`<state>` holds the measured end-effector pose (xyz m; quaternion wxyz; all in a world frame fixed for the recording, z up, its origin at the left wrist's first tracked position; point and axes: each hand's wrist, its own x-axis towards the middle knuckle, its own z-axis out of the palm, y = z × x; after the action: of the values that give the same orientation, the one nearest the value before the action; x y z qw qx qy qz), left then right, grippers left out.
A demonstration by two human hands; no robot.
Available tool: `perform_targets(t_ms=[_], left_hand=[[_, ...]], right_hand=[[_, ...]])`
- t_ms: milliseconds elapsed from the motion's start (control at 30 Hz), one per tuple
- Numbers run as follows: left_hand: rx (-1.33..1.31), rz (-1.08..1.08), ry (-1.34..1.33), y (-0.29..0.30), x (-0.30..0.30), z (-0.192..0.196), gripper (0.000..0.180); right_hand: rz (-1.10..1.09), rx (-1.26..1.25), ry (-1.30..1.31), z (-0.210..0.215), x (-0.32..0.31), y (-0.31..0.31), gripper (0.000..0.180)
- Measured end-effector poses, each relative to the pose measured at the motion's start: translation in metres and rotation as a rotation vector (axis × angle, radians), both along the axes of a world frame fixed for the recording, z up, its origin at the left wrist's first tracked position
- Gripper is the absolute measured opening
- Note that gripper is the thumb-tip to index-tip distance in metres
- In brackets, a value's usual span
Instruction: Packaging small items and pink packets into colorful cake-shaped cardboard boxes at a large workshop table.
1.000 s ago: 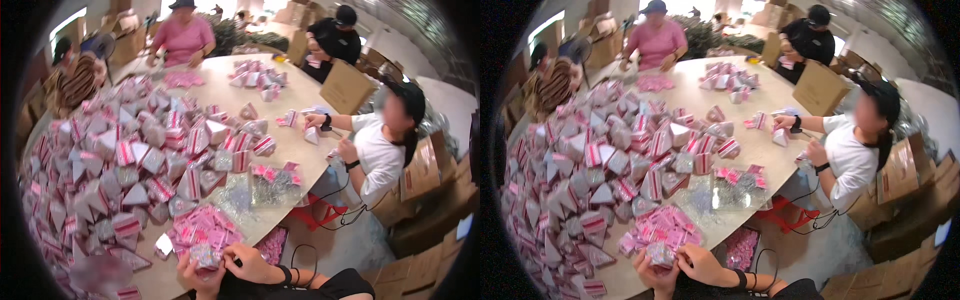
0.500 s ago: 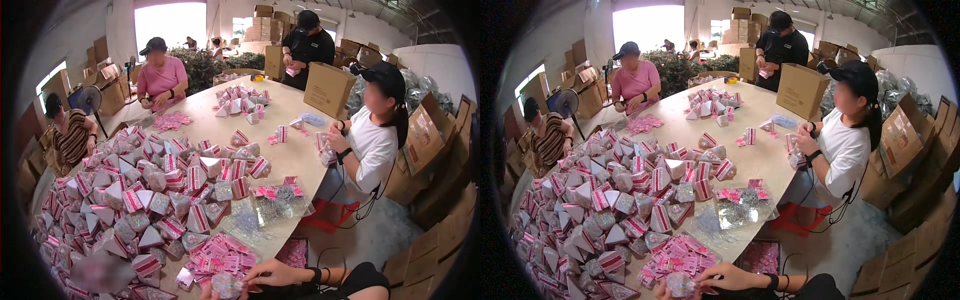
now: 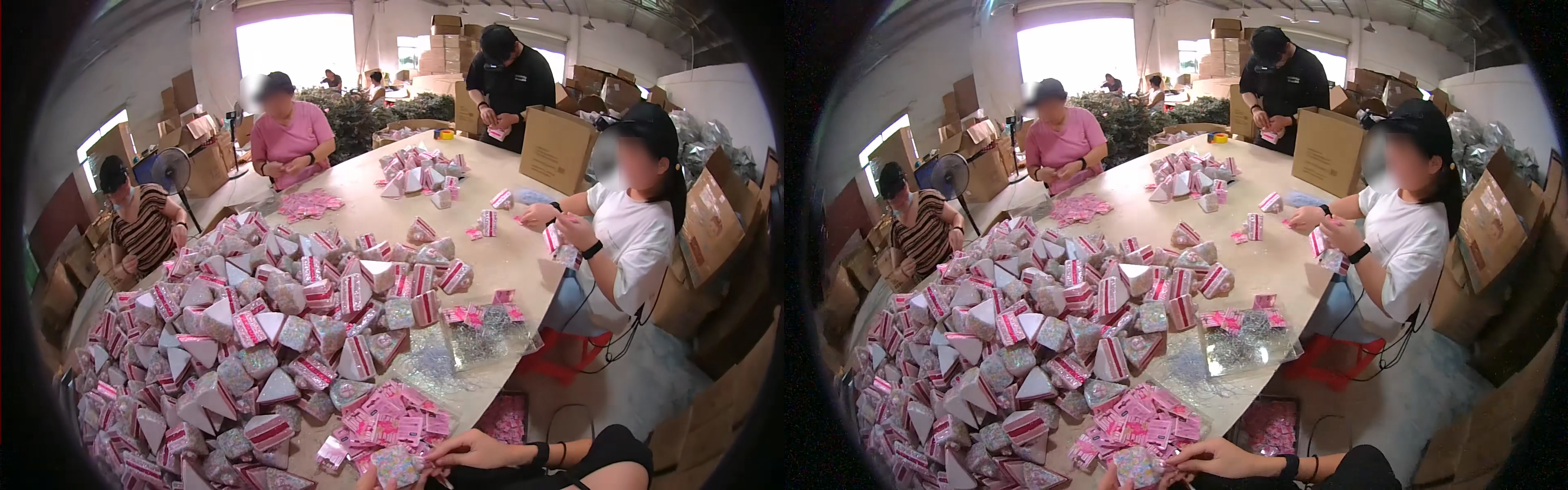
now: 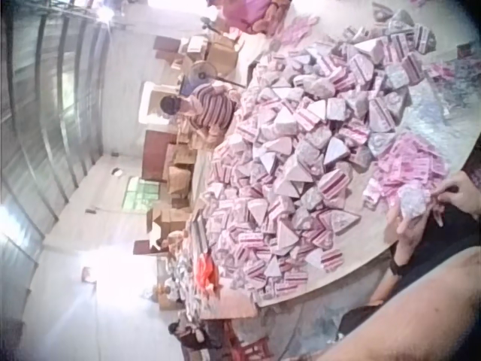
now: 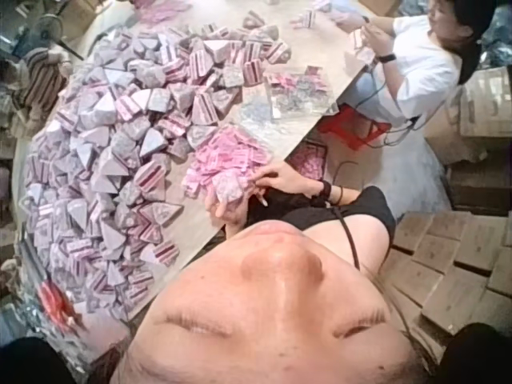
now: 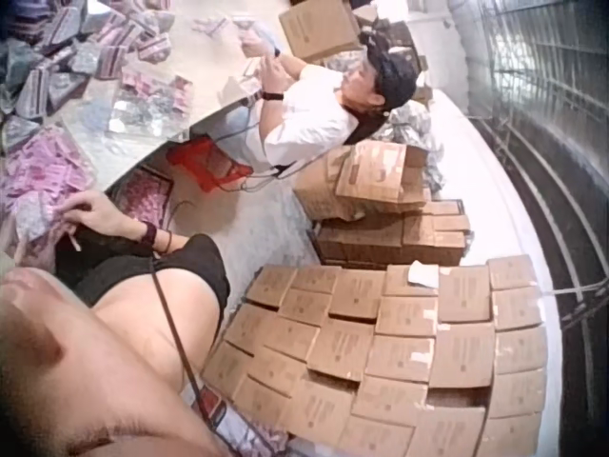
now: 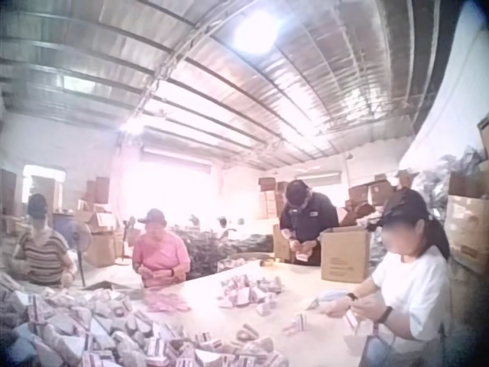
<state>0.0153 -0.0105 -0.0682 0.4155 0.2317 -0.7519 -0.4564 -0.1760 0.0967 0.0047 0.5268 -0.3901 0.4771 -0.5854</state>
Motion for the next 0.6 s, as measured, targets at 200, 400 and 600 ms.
perform_targets(t_ms=[200,400,600], left_hand=[[-0.394,0.171,-0.067,-0.009,0.003,0.031,0.082],[-0.647,-0.006,-0.078,-0.014,0.005,0.048,0.076],[-0.494,0.185,-0.176,-0.022,0.022,0.045,0.062]], right_hand=[[0.079,0.138,-0.135,0.002,-0.005,-0.012,0.016],[0.156,-0.011,0.461,0.006,-0.015,-0.013,0.018],[-0.332,-0.004,0.604,0.072,-0.127,-0.032,0.009]])
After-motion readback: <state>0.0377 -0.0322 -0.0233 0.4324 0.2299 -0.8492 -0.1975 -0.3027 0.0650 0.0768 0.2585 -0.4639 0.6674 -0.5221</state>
